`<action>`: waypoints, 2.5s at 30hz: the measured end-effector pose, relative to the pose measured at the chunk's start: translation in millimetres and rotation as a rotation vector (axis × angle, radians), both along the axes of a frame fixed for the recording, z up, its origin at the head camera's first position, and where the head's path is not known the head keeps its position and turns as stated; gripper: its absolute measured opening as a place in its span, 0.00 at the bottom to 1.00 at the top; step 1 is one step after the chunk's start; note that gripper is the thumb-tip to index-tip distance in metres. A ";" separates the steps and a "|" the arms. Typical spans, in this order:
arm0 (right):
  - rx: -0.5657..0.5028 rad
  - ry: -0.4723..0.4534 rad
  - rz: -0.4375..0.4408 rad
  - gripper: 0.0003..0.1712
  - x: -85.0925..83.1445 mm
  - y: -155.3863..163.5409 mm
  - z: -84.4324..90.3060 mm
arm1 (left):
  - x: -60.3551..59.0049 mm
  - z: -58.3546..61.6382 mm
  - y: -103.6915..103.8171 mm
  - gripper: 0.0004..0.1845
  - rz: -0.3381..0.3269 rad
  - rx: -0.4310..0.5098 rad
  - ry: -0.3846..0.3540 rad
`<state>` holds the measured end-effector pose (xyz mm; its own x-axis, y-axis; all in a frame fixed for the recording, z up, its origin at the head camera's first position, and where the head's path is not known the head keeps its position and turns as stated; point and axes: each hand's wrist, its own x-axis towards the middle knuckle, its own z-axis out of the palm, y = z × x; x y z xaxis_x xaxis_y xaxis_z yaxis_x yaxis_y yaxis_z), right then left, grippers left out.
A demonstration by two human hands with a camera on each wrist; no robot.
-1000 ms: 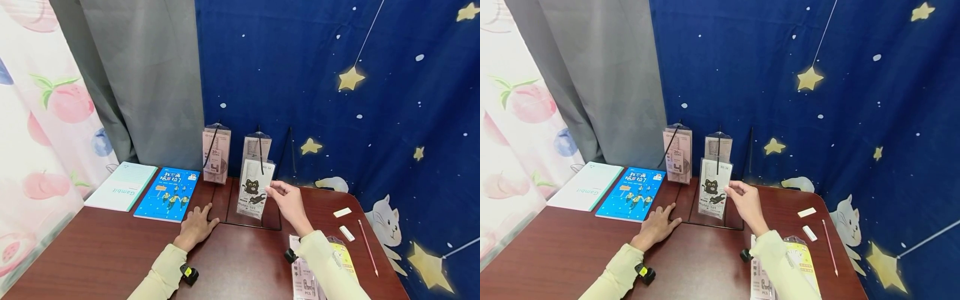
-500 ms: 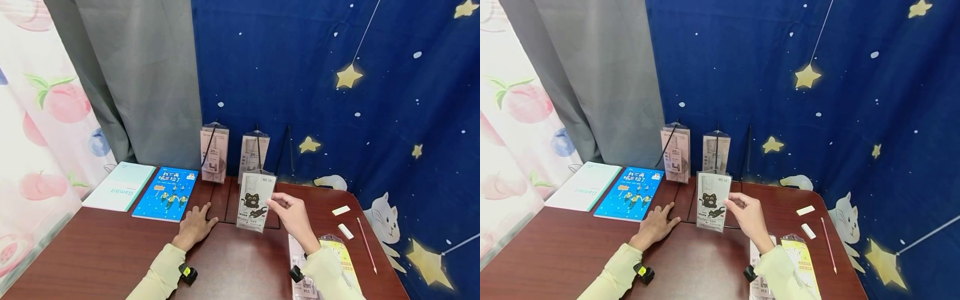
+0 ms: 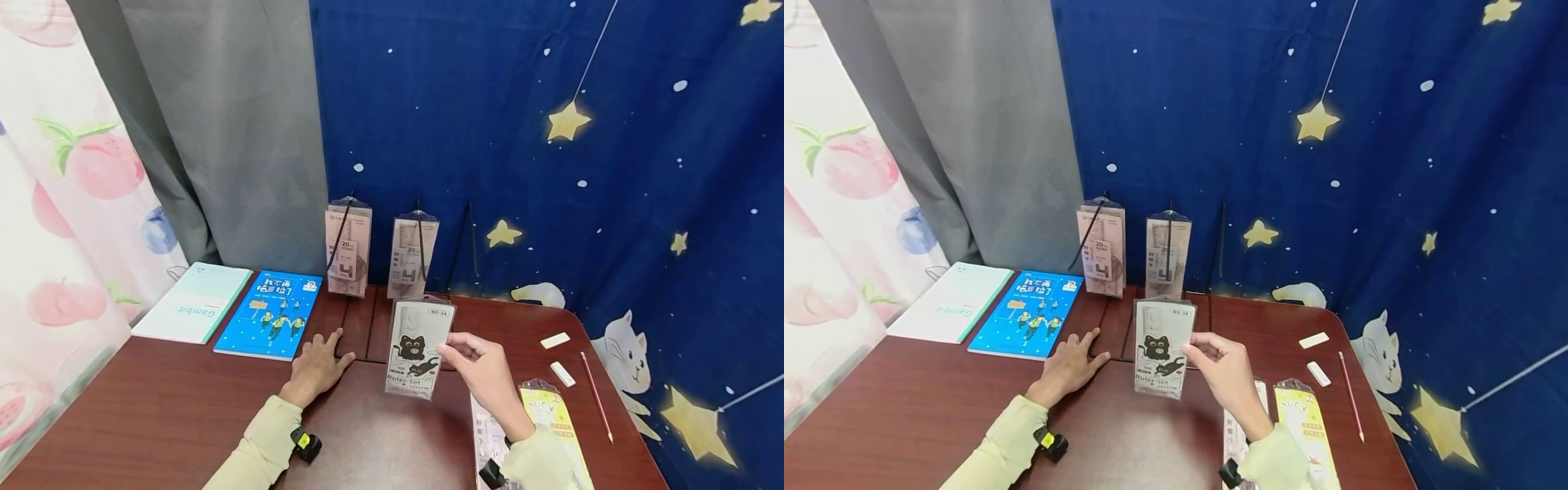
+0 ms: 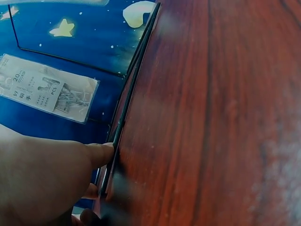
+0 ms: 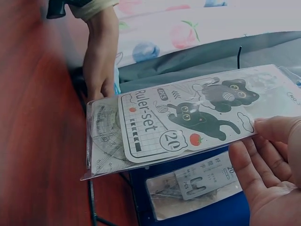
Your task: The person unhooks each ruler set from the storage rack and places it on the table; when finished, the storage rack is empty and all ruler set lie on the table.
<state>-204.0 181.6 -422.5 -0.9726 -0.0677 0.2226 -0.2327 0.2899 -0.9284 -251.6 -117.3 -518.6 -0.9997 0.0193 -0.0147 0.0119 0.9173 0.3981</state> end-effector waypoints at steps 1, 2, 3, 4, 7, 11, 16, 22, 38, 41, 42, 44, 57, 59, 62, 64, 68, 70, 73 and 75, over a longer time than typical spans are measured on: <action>0.003 -0.006 -0.003 0.09 2.8 0.8 -0.8 | -0.1 0.4 -0.1 0.35 0.001 0.001 -0.001; 0.008 -0.011 -0.005 0.09 5.8 1.7 -1.6 | -0.2 0.5 -0.1 0.35 0.001 0.003 0.000; 0.014 -0.016 -0.009 0.09 8.8 2.8 -2.5 | -0.1 0.6 -0.1 0.36 0.001 0.004 -0.002; 0.026 -0.018 -0.019 0.09 11.9 4.0 -3.6 | -0.5 0.8 0.0 0.36 -0.001 0.006 -0.001; 0.040 -0.045 -0.034 0.09 21.6 8.0 -6.8 | -1.1 1.2 0.0 0.36 -0.004 0.007 -0.002; 0.042 -0.099 -0.037 0.09 32.6 14.5 -12.9 | -2.4 1.9 -0.4 0.36 -0.005 0.000 -0.004; 0.060 -0.163 -0.035 0.10 37.1 24.0 -23.3 | -3.5 2.4 -1.0 0.36 0.006 -0.005 -0.005; 0.104 -0.307 -0.061 0.14 41.6 34.3 -37.1 | -3.8 2.0 -0.8 0.36 0.002 -0.006 -0.015; 0.271 -0.379 -0.083 0.19 49.1 39.7 -71.1 | -2.7 0.0 0.5 0.36 0.005 -0.002 -0.025; 0.318 -0.371 -0.103 0.19 50.1 38.1 -74.6 | -2.5 0.0 0.4 0.36 0.002 -0.002 -0.025; 0.336 -0.365 -0.109 0.18 50.5 37.3 -75.4 | -2.4 -0.1 0.3 0.36 0.002 -0.001 -0.024; 0.367 -0.358 -0.122 0.18 51.2 35.9 -76.4 | -2.4 -0.3 0.2 0.36 0.000 -0.003 -0.023; 0.477 -0.326 -0.162 0.17 55.0 28.1 -72.8 | -2.7 -0.9 -0.4 0.36 -0.001 -0.005 -0.015; 0.499 -0.319 -0.159 0.17 55.2 27.2 -71.5 | -2.7 -1.2 -0.5 0.36 0.000 -0.003 -0.012; 0.534 -0.305 -0.161 0.17 55.8 26.3 -70.4 | -2.7 -1.5 -0.3 0.36 0.002 -0.001 -0.013; 0.558 -0.296 -0.160 0.17 55.9 26.3 -68.9 | -2.6 -2.0 -0.3 0.36 0.005 0.002 -0.012; 0.608 -0.265 -0.165 0.17 53.2 26.8 -61.2 | -2.5 -2.0 -0.1 0.36 0.009 0.009 -0.016; 0.625 -0.225 -0.171 0.17 47.9 27.5 -54.7 | -2.5 -1.4 -0.4 0.36 0.008 0.010 -0.013; 0.607 -0.132 -0.179 0.17 32.0 28.5 -43.1 | -2.5 -0.2 -1.0 0.36 0.004 0.008 -0.007; 0.567 -0.068 -0.169 0.16 16.9 29.7 -35.8 | -2.6 0.1 -1.3 0.36 0.003 0.006 -0.004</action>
<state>-187.1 211.3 -458.3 -0.9910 -0.0010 0.1338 -0.0857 0.7727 -0.6289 -254.2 -118.6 -518.5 -0.9997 0.0166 -0.0185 0.0077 0.9148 0.4039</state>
